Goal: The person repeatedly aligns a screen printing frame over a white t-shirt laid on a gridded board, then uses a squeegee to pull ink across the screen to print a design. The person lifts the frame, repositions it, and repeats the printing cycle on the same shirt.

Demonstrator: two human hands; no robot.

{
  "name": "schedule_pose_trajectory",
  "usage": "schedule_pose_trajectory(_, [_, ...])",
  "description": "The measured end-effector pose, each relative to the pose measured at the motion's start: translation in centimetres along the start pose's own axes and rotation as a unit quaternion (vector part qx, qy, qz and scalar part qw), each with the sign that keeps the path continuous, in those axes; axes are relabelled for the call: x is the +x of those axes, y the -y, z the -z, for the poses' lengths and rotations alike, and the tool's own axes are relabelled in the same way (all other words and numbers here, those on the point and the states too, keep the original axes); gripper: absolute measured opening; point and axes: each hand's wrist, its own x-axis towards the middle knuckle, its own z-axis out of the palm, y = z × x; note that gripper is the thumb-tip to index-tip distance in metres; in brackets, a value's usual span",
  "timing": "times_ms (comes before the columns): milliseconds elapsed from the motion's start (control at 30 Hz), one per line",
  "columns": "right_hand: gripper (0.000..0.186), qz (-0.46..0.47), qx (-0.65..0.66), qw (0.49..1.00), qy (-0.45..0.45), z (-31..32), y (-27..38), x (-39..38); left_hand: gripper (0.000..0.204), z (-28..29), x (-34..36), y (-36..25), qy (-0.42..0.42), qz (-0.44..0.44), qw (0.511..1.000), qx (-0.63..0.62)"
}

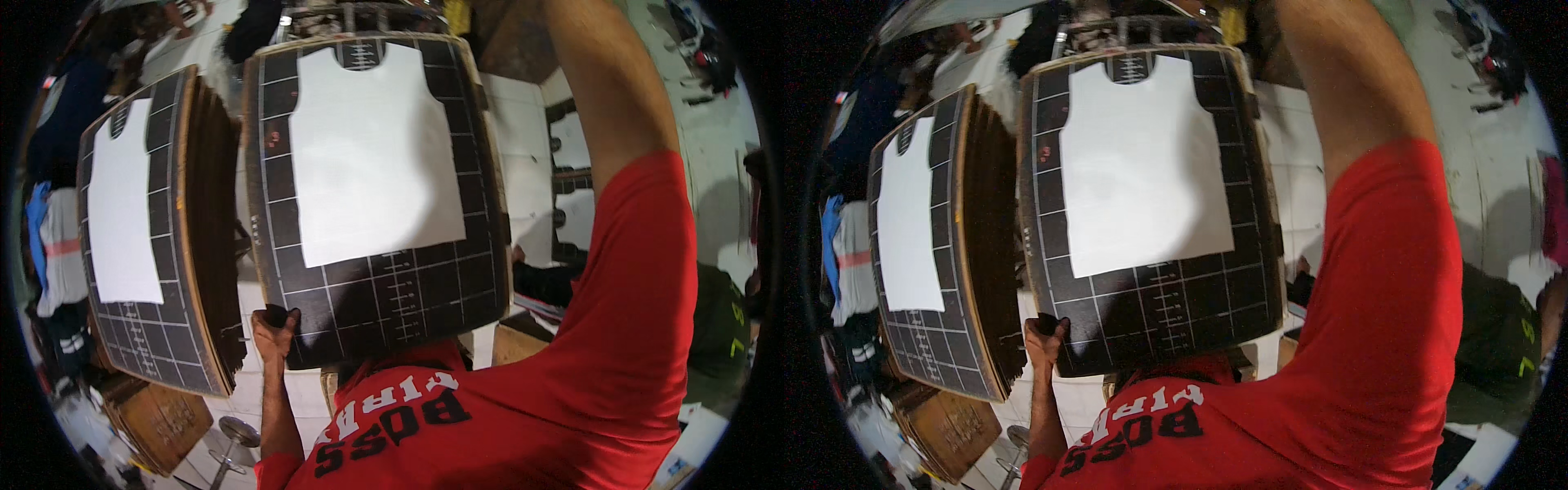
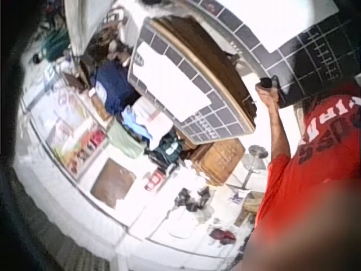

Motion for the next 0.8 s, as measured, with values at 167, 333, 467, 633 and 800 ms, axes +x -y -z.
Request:
schedule_pose_trajectory(167, [0.075,-0.027,0.025,0.999,0.026,0.0,0.5,-2.0,0.091,-0.3,2.7,-1.7,-0.031,-0.011,0.982,0.184])
schedule_pose_trajectory(333, [0.065,0.027,0.002,0.997,-0.076,-3.8,0.2,-9.2,0.085,6.6,14.4,-16.9,-0.053,-0.188,0.942,-0.274])
schedule_pose_trajectory(467, [0.054,0.102,-0.048,0.983,-0.146,-10.1,-0.2,-20.1,0.070,12.8,23.2,-25.8,-0.082,-0.189,0.691,-0.693])
schedule_pose_trajectory(633, [0.050,0.088,0.040,0.995,0.011,-16.3,0.2,-32.8,0.050,8.3,27.0,-20.3,-0.048,0.180,0.712,-0.677])
schedule_pose_trajectory(800, [0.032,0.087,0.058,0.990,0.091,-20.9,-1.4,-33.5,0.036,2.1,29.9,-15.5,-0.125,0.254,0.788,-0.547])
